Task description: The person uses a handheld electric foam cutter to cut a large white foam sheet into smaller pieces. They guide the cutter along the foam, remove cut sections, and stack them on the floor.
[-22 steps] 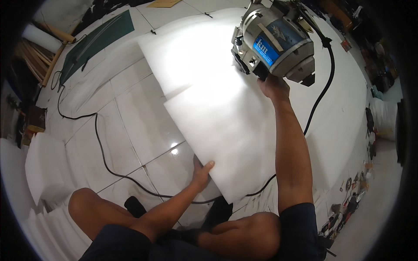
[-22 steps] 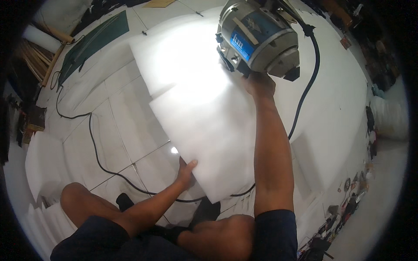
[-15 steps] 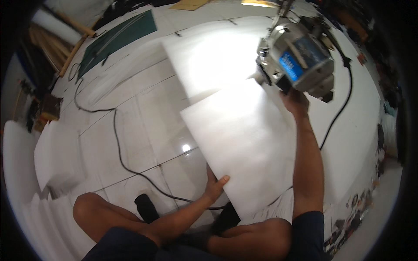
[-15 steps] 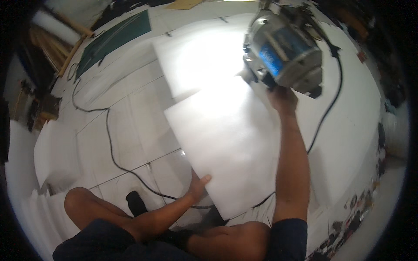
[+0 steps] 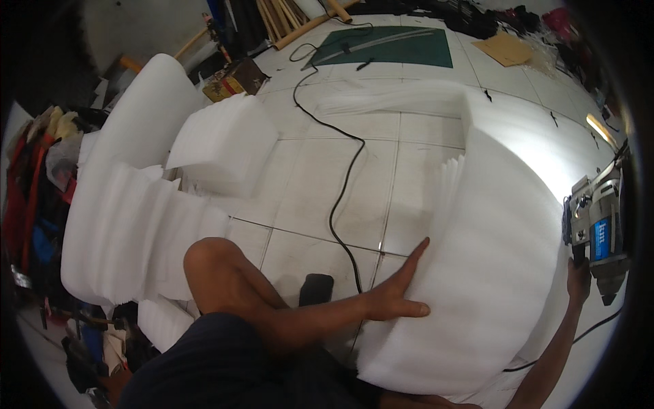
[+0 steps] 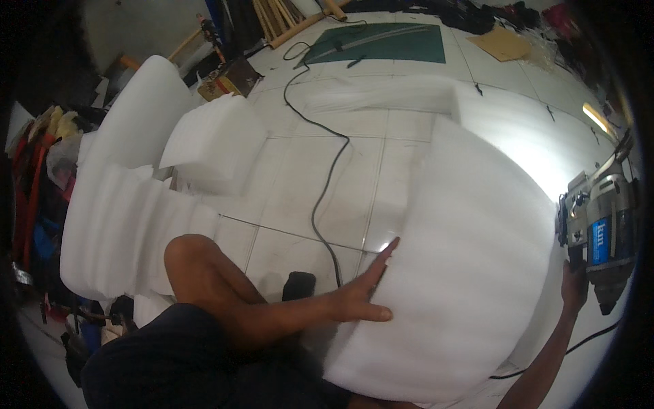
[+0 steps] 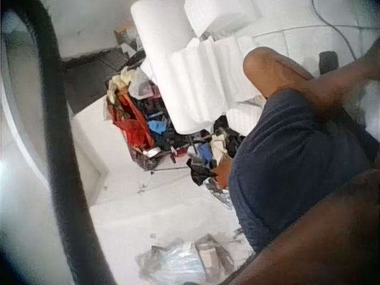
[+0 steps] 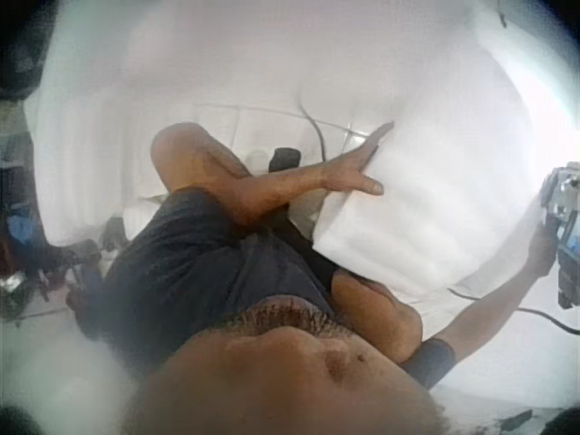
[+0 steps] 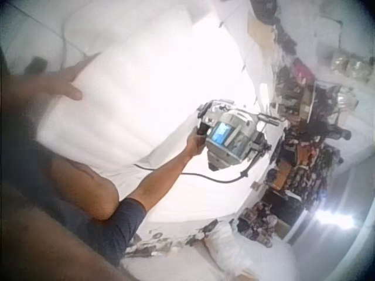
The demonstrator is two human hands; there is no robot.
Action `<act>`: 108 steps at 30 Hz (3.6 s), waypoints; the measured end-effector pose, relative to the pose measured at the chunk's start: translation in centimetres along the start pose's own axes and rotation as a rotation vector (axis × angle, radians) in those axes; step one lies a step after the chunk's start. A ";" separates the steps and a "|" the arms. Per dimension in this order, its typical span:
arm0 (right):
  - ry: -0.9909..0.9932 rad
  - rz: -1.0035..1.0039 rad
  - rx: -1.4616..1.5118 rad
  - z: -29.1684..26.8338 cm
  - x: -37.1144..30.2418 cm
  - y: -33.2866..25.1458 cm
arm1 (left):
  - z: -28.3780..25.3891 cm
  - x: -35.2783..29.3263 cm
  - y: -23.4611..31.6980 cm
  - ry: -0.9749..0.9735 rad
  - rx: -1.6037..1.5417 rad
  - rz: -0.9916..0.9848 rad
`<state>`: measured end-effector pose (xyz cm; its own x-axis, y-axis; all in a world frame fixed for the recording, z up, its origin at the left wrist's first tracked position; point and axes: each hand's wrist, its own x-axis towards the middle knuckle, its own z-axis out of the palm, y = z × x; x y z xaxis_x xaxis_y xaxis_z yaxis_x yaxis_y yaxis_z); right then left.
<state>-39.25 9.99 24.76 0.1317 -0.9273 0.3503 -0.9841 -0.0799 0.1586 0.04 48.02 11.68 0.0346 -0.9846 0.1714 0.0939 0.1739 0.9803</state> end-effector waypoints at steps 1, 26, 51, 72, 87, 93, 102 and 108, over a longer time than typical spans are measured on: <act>-0.016 -0.019 0.016 0.0 1.9 0.8 | 0.8 0.7 1.3 0.040 -0.039 0.016; 0.016 0.027 0.069 3.2 5.1 2.5 | -31.0 -12.1 17.9 0.970 -0.296 0.496; 0.027 -0.268 -0.297 8.7 7.8 9.9 | -47.4 -16.2 14.1 1.482 -0.536 0.377; -1.742 -0.293 1.546 -24.7 -16.0 -89.4 | -48.7 -15.8 13.2 1.667 -0.232 0.488; -1.411 -0.592 1.987 -26.4 -13.7 -85.6 | -43.4 -9.3 21.8 1.550 -0.128 0.737; -1.177 -0.891 2.101 -30.2 -7.7 -85.5 | -42.5 -6.8 30.0 1.754 0.259 0.572; -1.377 -0.907 2.286 -34.2 -2.7 -87.4 | -42.4 -6.4 39.7 1.590 0.562 0.627; -1.332 -0.671 2.085 -29.8 -13.1 -87.4 | -45.9 -8.4 28.3 1.739 0.212 0.439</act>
<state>48.61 40.03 33.78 0.9675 -0.2378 0.0855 0.1698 0.3610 -0.9170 48.04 62.05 33.48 0.9244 0.2945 0.2424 -0.3185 0.2462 0.9154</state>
